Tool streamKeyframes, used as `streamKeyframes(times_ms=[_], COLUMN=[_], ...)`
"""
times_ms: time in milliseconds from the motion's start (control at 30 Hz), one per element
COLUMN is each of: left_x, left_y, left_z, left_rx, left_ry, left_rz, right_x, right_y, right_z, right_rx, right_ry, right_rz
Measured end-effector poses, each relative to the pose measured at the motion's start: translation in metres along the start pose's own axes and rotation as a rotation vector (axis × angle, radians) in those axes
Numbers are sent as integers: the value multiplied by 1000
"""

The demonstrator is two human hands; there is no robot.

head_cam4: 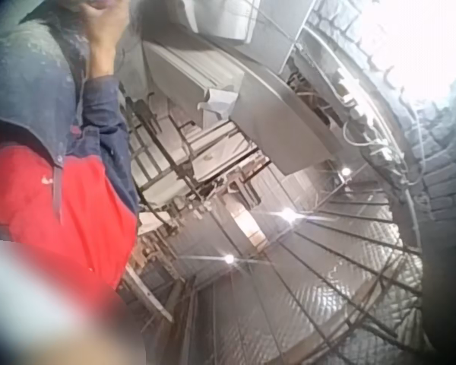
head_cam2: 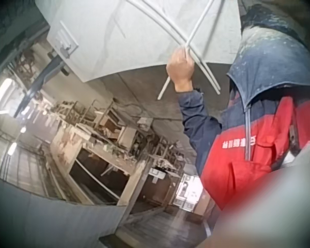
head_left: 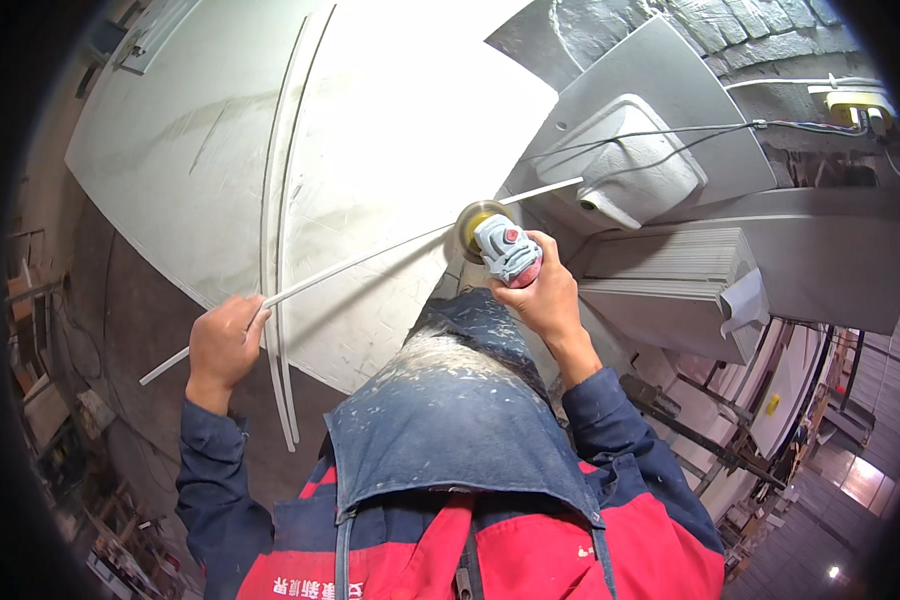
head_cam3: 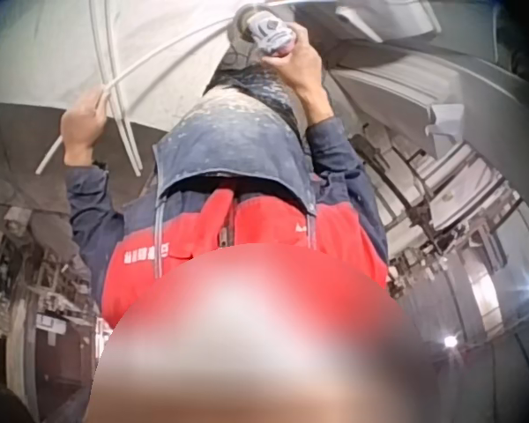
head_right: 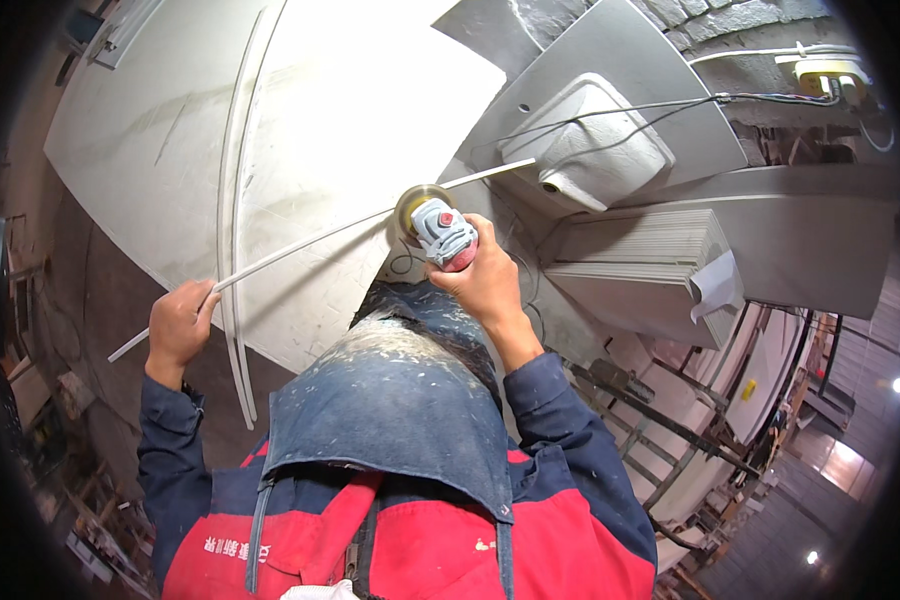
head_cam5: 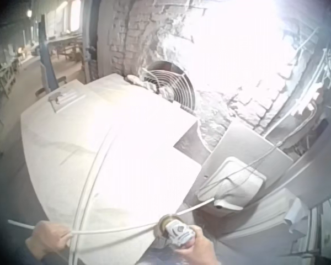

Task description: The person uses a handheld angle grinder to grind the edges of several long white metal rods. The person holds each rod with one hand and grinds along its length with the other, moving the grinder back and forth repeatedly.

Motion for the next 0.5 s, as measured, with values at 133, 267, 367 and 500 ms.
streamKeyframes(times_ms=[133, 267, 367, 500], left_x=[-1, -1, 0, 0], left_y=[1, -1, -3, 5], left_z=[0, 1, 2, 5], left_rx=[24, 14, 11, 19], left_ry=[-3, 8, 12, 20], left_rz=[-21, -4, 0, -9], right_x=[-8, -18, -24, -19], right_y=[7, 12, 21, 26], right_z=[-12, -30, -36, -28], right_rx=[2, 9, 16, -27], right_ry=[-31, -49, -32, -24], right_rz=[-27, -79, -117, -135])
Point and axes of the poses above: each hand's wrist, its own x-axis away from the middle knuckle, its own y-axis out of the back of the hand, z = x × y, the point moved 9 cm from there along -x, towards the middle knuckle, and after that the axes turned 10 degrees about -z, right-handed, at the moved point
